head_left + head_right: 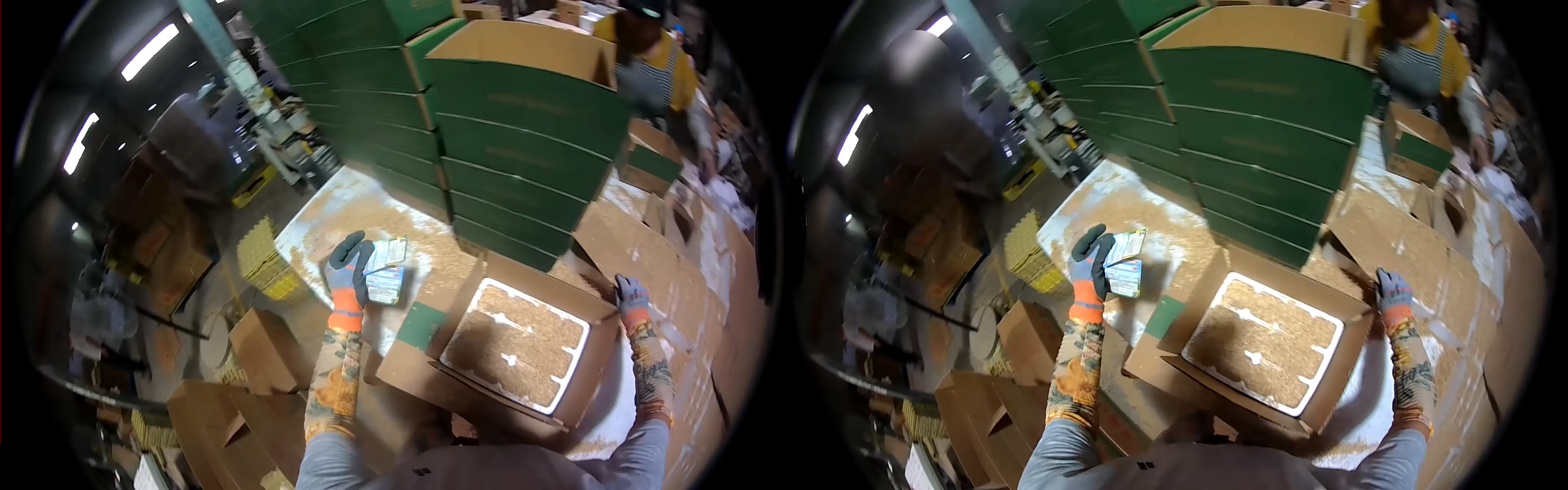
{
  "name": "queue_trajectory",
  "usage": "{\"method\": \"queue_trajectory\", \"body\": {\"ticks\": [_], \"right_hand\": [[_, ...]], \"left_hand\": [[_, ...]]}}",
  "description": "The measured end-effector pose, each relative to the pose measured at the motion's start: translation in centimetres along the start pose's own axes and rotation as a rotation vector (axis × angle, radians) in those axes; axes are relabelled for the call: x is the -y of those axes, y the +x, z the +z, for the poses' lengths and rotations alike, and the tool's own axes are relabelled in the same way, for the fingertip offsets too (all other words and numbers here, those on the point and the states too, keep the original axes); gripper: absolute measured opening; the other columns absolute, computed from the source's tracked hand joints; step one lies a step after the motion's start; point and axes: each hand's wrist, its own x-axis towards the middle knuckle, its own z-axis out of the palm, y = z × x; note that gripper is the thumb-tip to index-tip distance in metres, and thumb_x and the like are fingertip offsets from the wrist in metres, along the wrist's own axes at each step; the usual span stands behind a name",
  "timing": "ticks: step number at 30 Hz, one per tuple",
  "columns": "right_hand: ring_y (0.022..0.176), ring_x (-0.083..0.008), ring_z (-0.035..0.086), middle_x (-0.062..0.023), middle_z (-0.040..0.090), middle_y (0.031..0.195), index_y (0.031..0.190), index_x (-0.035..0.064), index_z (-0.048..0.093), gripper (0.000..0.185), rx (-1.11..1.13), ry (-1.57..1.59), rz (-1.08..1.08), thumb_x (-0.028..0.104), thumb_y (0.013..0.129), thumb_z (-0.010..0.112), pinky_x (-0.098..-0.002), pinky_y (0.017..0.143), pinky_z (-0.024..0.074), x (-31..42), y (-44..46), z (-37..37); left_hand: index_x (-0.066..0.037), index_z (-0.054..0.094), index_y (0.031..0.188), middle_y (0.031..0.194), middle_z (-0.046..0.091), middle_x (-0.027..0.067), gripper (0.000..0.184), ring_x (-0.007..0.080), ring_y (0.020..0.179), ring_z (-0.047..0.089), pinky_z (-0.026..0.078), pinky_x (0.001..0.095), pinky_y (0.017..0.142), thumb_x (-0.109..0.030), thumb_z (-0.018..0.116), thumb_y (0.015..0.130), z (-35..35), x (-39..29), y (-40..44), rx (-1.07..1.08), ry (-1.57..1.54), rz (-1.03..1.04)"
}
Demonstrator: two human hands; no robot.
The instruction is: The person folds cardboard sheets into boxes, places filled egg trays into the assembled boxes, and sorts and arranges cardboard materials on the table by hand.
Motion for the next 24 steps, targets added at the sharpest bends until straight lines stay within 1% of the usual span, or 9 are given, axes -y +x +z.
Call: {"method": "queue_trajectory", "body": {"ticks": [6,9,11,13,15,16,17,20,24], "right_hand": [[0.086,-0.0399,0.06,-0.0197,0.065,0.093,0.103,0.0035,0.062,0.024,-0.407,0.441,0.388,0.022,0.09,0.055,-0.0436,0.074,0.0475,3.9,-1.4,-12.2],[0.069,-0.0161,0.06,-0.0131,0.065,0.082,0.106,-0.0028,0.06,0.022,-0.512,0.725,0.535,0.012,0.09,0.055,-0.0312,0.062,0.0466,6.7,-3.0,-17.6],[0.068,-0.0074,0.053,-0.0085,0.063,0.078,0.104,-0.0041,0.06,0.019,-0.6,0.947,0.536,0.008,0.09,0.056,-0.0246,0.059,0.0437,10.8,-4.5,-21.2],[0.069,-0.013,0.057,-0.0103,0.063,0.083,0.108,-0.0025,0.058,0.024,-0.528,0.691,0.487,0.0,0.084,0.058,-0.025,0.061,0.0454,12.1,-6.9,-21.5],[0.077,-0.0239,0.062,-0.0153,0.062,0.097,0.11,0.0011,0.058,0.032,-0.738,0.4,0.09,-0.005,0.079,0.058,-0.0289,0.065,0.0492,16.1,-6.4,-25.8],[0.08,-0.0288,0.062,-0.0167,0.061,0.102,0.111,0.0034,0.059,0.036,-0.791,0.374,0.014,-0.005,0.075,0.058,-0.0316,0.067,0.0506,17.5,-6.3,-26.6],[0.084,-0.0336,0.062,-0.0181,0.059,0.107,0.111,0.0056,0.061,0.04,-0.839,0.352,-0.064,-0.006,0.072,0.058,-0.0343,0.069,0.052,18.8,-6.4,-27.1],[0.078,-0.0284,0.061,-0.0148,0.059,0.107,0.121,0.0123,0.058,0.053,-0.377,0.118,-0.195,0.0,0.069,0.061,-0.0349,0.064,0.052,21.7,-7.5,-28.1],[0.085,-0.0256,0.059,-0.0108,0.057,0.099,0.122,0.0157,0.055,0.046,0.302,0.03,-0.535,0.021,0.077,0.058,-0.0345,0.066,0.0506,24.6,-7.0,-25.8]], "left_hand": [[0.003,0.06,0.115,0.096,0.067,0.0093,0.033,0.014,0.085,0.063,0.051,0.0263,0.079,-0.003,0.063,0.082,12.3,-10.7,-8.5,0.587,-0.081,-0.045],[-0.012,0.057,0.124,0.097,0.068,0.0097,0.042,0.0178,0.089,0.065,0.05,0.0302,0.08,-0.019,0.064,0.084,16.0,-10.0,-11.0,1.043,0.183,0.144],[-0.02,0.049,0.133,0.105,0.066,0.0115,0.052,0.0262,0.094,0.064,0.048,0.0362,0.083,-0.036,0.061,0.085,17.4,-9.0,-12.1,1.108,0.795,0.427],[-0.02,0.043,0.137,0.109,0.064,0.0137,0.058,0.0324,0.095,0.061,0.047,0.04,0.086,-0.046,0.055,0.087,17.7,-7.3,-12.3,1.107,0.872,0.546],[-0.019,0.044,0.136,0.108,0.064,0.0134,0.052,0.0306,0.093,0.063,0.048,0.0391,0.084,-0.039,0.056,0.089,17.5,-6.9,-11.5,1.077,0.756,0.346],[-0.014,0.05,0.132,0.097,0.068,0.0094,0.047,0.021,0.08,0.066,0.05,0.0328,0.077,-0.03,0.059,0.089,17.2,-6.3,-11.1,0.921,0.364,0.448],[-0.013,0.051,0.13,0.092,0.068,0.0084,0.043,0.0176,0.071,0.064,0.05,0.0298,0.069,-0.028,0.058,0.09,16.5,-7.4,-10.4,0.884,0.154,0.24],[-0.008,0.054,0.126,0.082,0.065,0.0072,0.04,0.0062,0.042,0.044,0.032,0.0193,0.036,-0.031,0.052,0.093,11.3,-10.3,-5.3,0.577,-0.059,-0.056],[-0.009,0.06,0.118,0.079,0.066,0.0139,0.031,0.0067,0.037,0.037,0.028,0.0225,0.034,-0.026,0.053,0.093,1.0,-5.1,3.4,-0.081,-0.234,-0.134]]}}
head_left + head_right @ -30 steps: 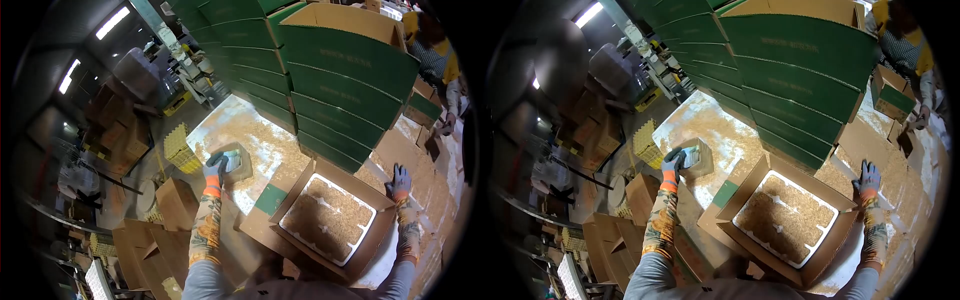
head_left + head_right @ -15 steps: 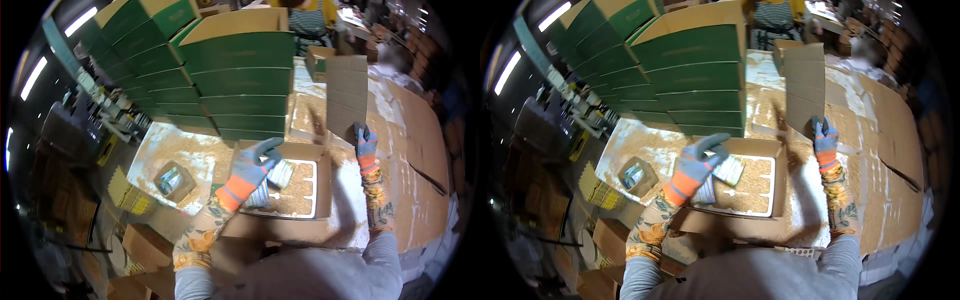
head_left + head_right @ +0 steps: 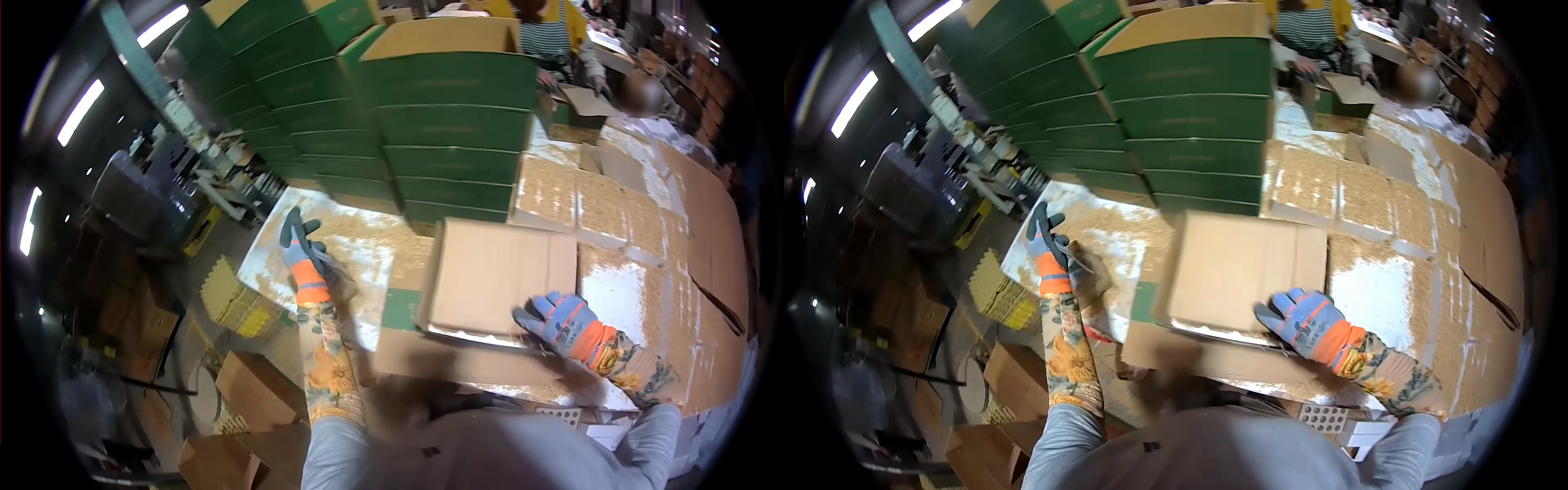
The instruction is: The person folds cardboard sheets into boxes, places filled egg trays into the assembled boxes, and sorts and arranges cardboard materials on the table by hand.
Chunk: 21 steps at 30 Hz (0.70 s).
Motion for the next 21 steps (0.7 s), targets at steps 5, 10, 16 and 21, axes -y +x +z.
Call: {"method": "queue_trajectory", "body": {"ticks": [5,10,16,21], "right_hand": [[0.087,-0.0264,0.058,-0.0114,0.057,0.102,0.117,0.0166,0.06,0.041,0.251,0.15,-0.116,0.037,0.081,0.058,-0.0368,0.069,0.0493,-0.3,2.0,1.0],[0.093,-0.0293,0.056,-0.0138,0.059,0.105,0.112,0.0095,0.062,0.037,-0.167,0.342,0.004,0.026,0.079,0.061,-0.0401,0.083,0.0444,-1.4,1.8,-0.4],[0.099,-0.0171,0.055,-0.0063,0.056,0.117,0.127,0.0086,0.054,0.04,-0.626,0.973,0.906,0.032,0.094,0.051,-0.0301,0.085,0.0449,-6.2,-5.9,4.6],[0.115,-0.024,0.05,-0.0086,0.05,0.128,0.143,0.0104,0.032,0.066,-0.253,1.575,0.406,0.007,0.084,0.062,-0.0396,0.096,0.0441,-5.0,-9.4,11.6]], "left_hand": [[0.002,0.061,0.112,0.085,0.068,0.0129,0.026,0.0185,0.064,0.064,0.049,0.0291,0.062,-0.013,0.054,0.092,-11.3,9.7,10.2,-0.276,0.29,0.269],[-0.007,0.062,0.115,0.109,0.064,0.0168,0.042,0.0316,0.102,0.06,0.044,0.0389,0.089,-0.039,0.054,0.088,-15.1,16.7,13.2,-0.039,1.154,0.064],[-0.015,0.058,0.122,0.124,0.055,0.0117,0.043,0.0307,0.12,0.044,0.031,0.0405,0.103,-0.039,0.056,0.087,-7.6,8.4,6.3,0.115,1.288,0.551],[-0.009,0.039,0.139,0.138,0.044,0.0083,0.046,0.0214,0.127,0.042,0.037,0.0348,0.103,-0.028,0.043,0.097,-0.5,11.0,-6.4,1.294,0.208,-0.262]]}}
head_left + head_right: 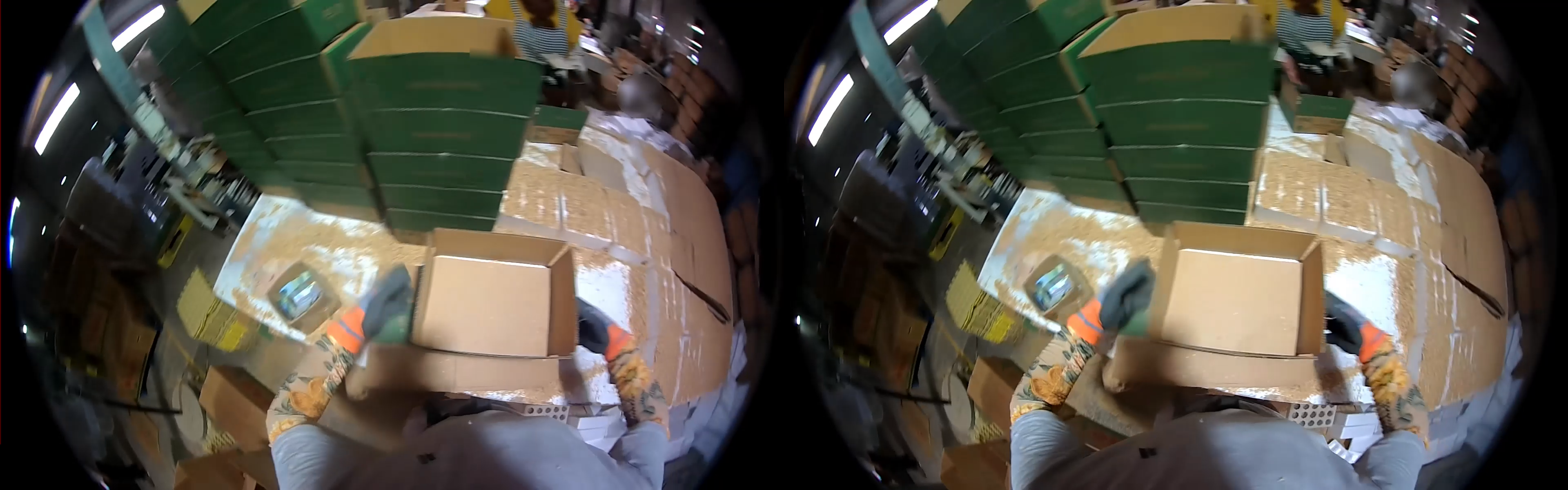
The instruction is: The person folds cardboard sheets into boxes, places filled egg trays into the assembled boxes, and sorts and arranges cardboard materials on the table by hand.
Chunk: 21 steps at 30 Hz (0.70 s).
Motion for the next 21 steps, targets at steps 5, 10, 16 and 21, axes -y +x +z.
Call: {"method": "queue_trajectory", "body": {"ticks": [5,10,16,21], "right_hand": [[0.098,-0.0129,0.055,-0.0054,0.059,0.114,0.131,0.0054,0.047,0.054,-0.362,-0.186,0.161,0.022,0.084,0.069,-0.0297,0.085,0.0473,-3.8,6.4,6.1],[0.106,-0.014,0.052,-0.008,0.058,0.119,0.127,0.0002,0.049,0.051,-0.359,0.394,0.135,0.027,0.087,0.066,-0.0323,0.088,0.0458,-0.8,3.2,5.7],[0.107,-0.0188,0.057,-0.0087,0.059,0.119,0.128,0.0023,0.05,0.047,-0.705,0.377,-0.224,0.035,0.095,0.049,-0.037,0.092,0.0479,-13.4,-0.6,-6.0],[0.106,-0.0229,0.057,-0.012,0.058,0.119,0.126,0.0029,0.051,0.043,-1.009,0.04,-0.237,0.03,0.093,0.05,-0.0389,0.091,0.0478,1.5,-1.3,-8.3]], "left_hand": [[-0.001,0.046,0.129,0.132,0.049,0.0112,0.047,0.0188,0.113,0.053,0.047,0.0323,0.091,-0.015,0.064,0.087,6.2,2.9,3.4,-0.05,-0.154,-0.425],[-0.004,0.017,0.146,0.14,0.039,0.0138,0.087,0.023,0.122,0.047,0.043,0.0332,0.098,-0.025,0.072,0.081,10.0,-4.0,3.4,-0.039,-0.124,-0.311],[-0.003,0.016,0.146,0.14,0.039,0.013,0.081,0.0217,0.124,0.043,0.039,0.0329,0.1,-0.032,0.062,0.086,13.6,-10.3,9.9,0.108,-0.207,-0.226],[-0.002,0.039,0.138,0.129,0.05,0.0115,0.056,0.0207,0.117,0.049,0.043,0.0347,0.096,-0.008,0.061,0.086,8.1,-20.7,14.9,-0.509,0.257,0.835]]}}
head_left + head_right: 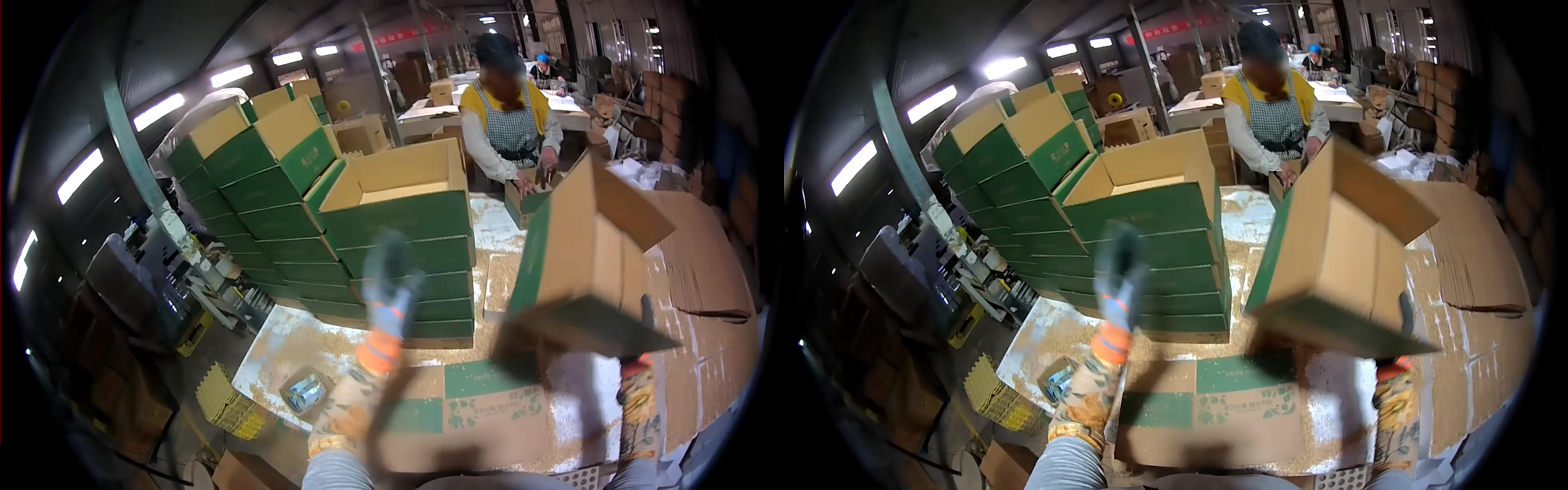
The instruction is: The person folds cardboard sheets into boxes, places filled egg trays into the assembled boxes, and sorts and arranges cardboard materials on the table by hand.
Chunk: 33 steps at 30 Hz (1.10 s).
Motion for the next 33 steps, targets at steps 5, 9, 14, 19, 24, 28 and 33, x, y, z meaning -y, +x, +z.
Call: {"method": "queue_trajectory", "body": {"ticks": [5,9,14,19,24,28,33], "right_hand": [[0.108,-0.0269,0.055,-0.0153,0.056,0.121,0.127,0.0052,0.051,0.042,0.146,-0.222,-0.368,0.028,0.092,0.05,-0.0401,0.092,0.046,11.2,5.1,8.4],[0.11,-0.0301,0.053,-0.018,0.054,0.123,0.127,0.0071,0.051,0.041,0.215,-0.479,-0.726,0.027,0.091,0.05,-0.0411,0.092,0.0446,18.0,11.7,19.0],[0.112,-0.0342,0.051,-0.0213,0.052,0.126,0.128,0.0094,0.05,0.041,0.348,-1.161,-0.694,0.025,0.09,0.05,-0.0423,0.093,0.0429,20.3,19.6,30.7],[0.115,-0.0387,0.047,-0.0232,0.049,0.128,0.125,0.0187,0.055,0.038,-0.266,-1.219,-0.55,0.028,0.089,0.05,-0.0471,0.097,0.0373,20.7,20.8,33.2],[0.111,-0.0392,0.049,-0.0214,0.052,0.123,0.116,0.0091,0.059,0.037,0.018,-0.586,-0.764,0.027,0.083,0.059,-0.0443,0.096,0.0397,5.8,11.5,24.7],[0.119,-0.0439,0.042,-0.0248,0.046,0.129,0.126,0.007,0.052,0.072,0.573,-0.831,-0.393,0.043,0.067,0.072,-0.0499,0.101,0.0348,-0.5,-7.5,21.8],[0.11,-0.0391,0.048,-0.0193,0.051,0.116,0.115,0.0056,0.056,0.065,1.16,-0.913,-0.791,0.042,0.064,0.073,-0.0479,0.09,0.0421,-0.1,-17.5,20.6]], "left_hand": [[0.001,0.032,0.14,0.137,0.041,0.0135,0.07,0.0216,0.117,0.049,0.044,0.0319,0.096,0.002,0.067,0.079,-9.7,8.7,7.4,-0.323,-0.156,0.009],[0.003,0.047,0.123,0.11,0.06,0.0068,0.044,0.0164,0.097,0.055,0.047,0.0281,0.086,-0.017,0.065,0.088,-9.3,14.1,8.7,-0.168,0.099,-0.328],[0.002,0.049,0.124,0.12,0.056,0.0172,0.053,0.0246,0.104,0.055,0.043,0.033,0.089,-0.038,0.059,0.091,-10.0,13.9,8.0,-0.143,0.257,-0.231],[-0.001,0.028,0.142,0.142,0.033,0.0239,0.087,0.0381,0.128,0.036,0.03,0.0385,0.108,-0.038,0.071,0.077,-10.6,10.3,4.8,-0.182,0.807,0.069],[-0.003,0.038,0.137,0.139,0.038,0.0222,0.092,0.0392,0.127,0.038,0.03,0.0493,0.104,-0.038,0.076,0.061,-9.7,4.4,-15.7,0.998,0.728,-0.14],[-0.011,0.038,0.138,0.141,0.025,0.0272,0.096,0.0478,0.13,0.024,0.019,0.058,0.107,-0.044,0.076,0.057,-10.7,-1.5,-31.1,1.426,0.932,-0.274],[-0.009,0.041,0.137,0.138,0.034,0.0239,0.076,0.0443,0.127,0.032,0.026,0.053,0.107,-0.028,0.064,0.068,-10.4,-5.9,-27.4,1.284,0.785,-0.357]]}}
